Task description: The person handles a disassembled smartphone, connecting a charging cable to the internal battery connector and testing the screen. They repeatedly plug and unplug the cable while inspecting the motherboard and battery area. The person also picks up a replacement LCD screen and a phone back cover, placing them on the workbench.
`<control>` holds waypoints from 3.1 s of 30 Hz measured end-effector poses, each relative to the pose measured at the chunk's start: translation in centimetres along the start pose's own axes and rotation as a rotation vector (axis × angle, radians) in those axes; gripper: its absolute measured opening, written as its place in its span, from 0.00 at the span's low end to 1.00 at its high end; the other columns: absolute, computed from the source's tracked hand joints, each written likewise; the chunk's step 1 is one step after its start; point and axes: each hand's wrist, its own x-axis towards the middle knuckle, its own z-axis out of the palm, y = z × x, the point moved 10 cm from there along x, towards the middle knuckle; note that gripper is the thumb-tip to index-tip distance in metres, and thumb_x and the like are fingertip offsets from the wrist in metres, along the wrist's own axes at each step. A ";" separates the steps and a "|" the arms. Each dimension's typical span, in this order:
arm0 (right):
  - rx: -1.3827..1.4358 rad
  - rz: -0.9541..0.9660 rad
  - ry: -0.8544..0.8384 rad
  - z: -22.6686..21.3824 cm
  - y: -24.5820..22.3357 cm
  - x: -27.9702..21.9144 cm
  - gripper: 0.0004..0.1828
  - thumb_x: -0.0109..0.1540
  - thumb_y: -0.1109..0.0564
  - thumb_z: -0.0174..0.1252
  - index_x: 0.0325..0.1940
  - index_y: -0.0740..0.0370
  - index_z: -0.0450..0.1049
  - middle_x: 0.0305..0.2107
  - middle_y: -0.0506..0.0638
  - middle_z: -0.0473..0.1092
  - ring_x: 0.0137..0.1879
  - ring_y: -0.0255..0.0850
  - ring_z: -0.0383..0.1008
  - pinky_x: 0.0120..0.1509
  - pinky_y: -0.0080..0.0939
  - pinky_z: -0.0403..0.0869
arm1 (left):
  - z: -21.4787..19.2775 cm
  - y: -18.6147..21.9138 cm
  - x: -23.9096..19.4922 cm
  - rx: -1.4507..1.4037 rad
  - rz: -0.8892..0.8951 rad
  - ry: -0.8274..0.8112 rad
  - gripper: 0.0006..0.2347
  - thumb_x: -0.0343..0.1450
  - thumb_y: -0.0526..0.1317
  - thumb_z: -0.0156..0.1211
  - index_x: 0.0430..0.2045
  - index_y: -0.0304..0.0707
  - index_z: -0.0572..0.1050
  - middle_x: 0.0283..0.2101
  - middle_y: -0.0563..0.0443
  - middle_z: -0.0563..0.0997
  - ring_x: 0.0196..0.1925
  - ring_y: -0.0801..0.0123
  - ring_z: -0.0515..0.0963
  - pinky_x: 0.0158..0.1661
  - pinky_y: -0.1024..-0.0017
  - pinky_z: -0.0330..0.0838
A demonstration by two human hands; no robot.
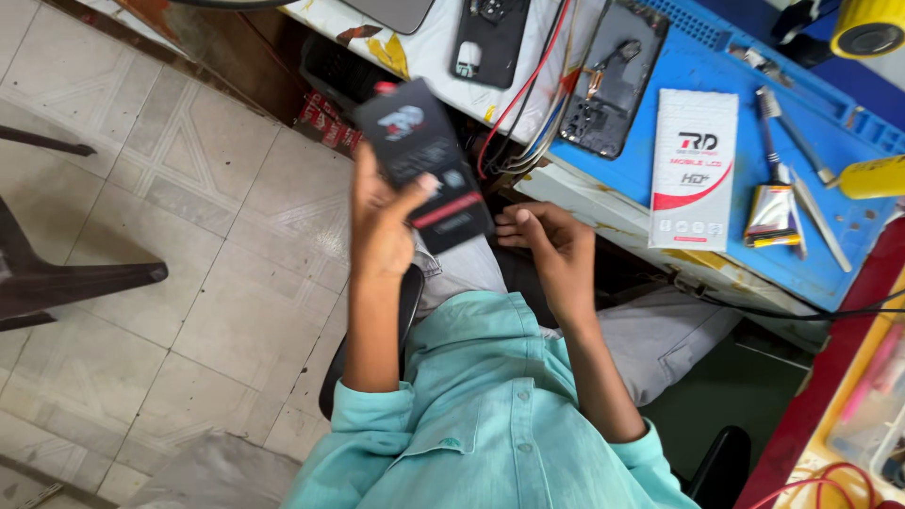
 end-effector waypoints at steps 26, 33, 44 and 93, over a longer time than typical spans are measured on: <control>-1.249 0.001 -0.042 -0.8 13.5 2.7 0.21 0.70 0.47 0.56 0.33 0.66 0.78 0.30 0.64 0.75 0.36 0.64 0.76 0.41 0.61 0.75 | -6.5 -3.0 2.0 -0.258 -0.066 0.167 0.27 0.66 0.21 0.59 0.63 0.32 0.64 0.49 0.42 0.79 0.53 0.56 0.82 0.57 0.59 0.78; -0.359 -0.340 0.012 2.1 -6.4 -2.6 0.14 0.72 0.58 0.50 0.51 0.72 0.76 0.39 0.58 0.79 0.45 0.47 0.81 0.52 0.42 0.77 | -0.6 -4.5 -3.3 -0.450 -0.194 -0.073 0.30 0.69 0.24 0.62 0.68 0.35 0.59 0.49 0.37 0.79 0.50 0.47 0.84 0.51 0.45 0.81; -0.040 -0.617 -0.639 9.2 -14.4 -5.0 0.11 0.74 0.57 0.50 0.40 0.63 0.71 0.44 0.55 0.77 0.55 0.48 0.77 0.64 0.51 0.73 | -8.2 -0.4 -4.9 -0.712 0.160 -0.062 0.29 0.74 0.29 0.59 0.71 0.43 0.57 0.49 0.37 0.80 0.49 0.49 0.84 0.62 0.40 0.70; 0.501 0.140 0.085 -9.3 -2.5 -3.9 0.12 0.68 0.59 0.57 0.52 0.70 0.74 0.37 0.51 0.76 0.39 0.34 0.77 0.40 0.33 0.77 | 15.4 -11.7 -8.5 -0.087 -0.441 -0.783 0.31 0.71 0.22 0.64 0.71 0.32 0.59 0.58 0.47 0.76 0.59 0.68 0.77 0.58 0.69 0.73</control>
